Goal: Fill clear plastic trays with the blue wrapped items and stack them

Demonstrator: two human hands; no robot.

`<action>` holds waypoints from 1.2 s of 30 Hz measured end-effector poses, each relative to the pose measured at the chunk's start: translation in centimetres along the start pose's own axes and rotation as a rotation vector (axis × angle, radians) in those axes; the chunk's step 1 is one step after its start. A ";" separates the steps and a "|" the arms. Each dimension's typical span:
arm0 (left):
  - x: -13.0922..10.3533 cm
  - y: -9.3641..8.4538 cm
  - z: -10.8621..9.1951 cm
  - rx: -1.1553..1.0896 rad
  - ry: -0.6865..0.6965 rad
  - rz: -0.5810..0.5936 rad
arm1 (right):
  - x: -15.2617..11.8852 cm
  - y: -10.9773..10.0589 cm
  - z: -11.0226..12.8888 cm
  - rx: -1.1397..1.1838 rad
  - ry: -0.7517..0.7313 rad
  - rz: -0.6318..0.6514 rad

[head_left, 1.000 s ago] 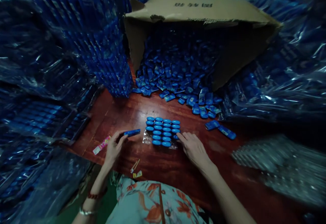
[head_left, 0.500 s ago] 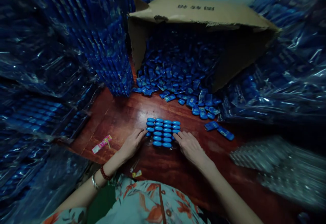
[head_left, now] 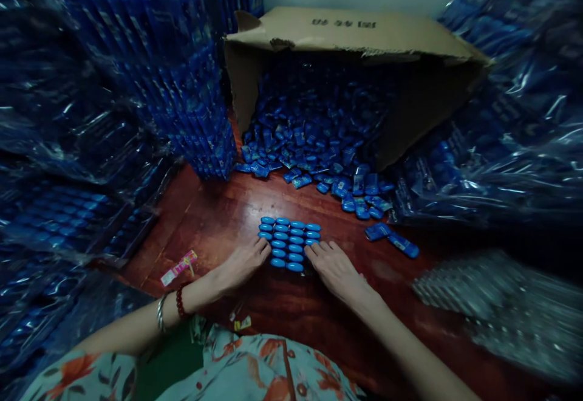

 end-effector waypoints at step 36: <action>0.2 3.0 10.6 -0.381 -0.567 -0.435 | 1.2 3.5 -10.8 0.330 0.545 -0.158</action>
Point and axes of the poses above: each hand's wrist, its own x-axis towards the middle knuckle, its own y-axis out of the palm, z = x × y, the point moved 5 cm from there along x, towards the middle knuckle, and after that the axes turned 11 degrees about x, right-handed, at the moved point
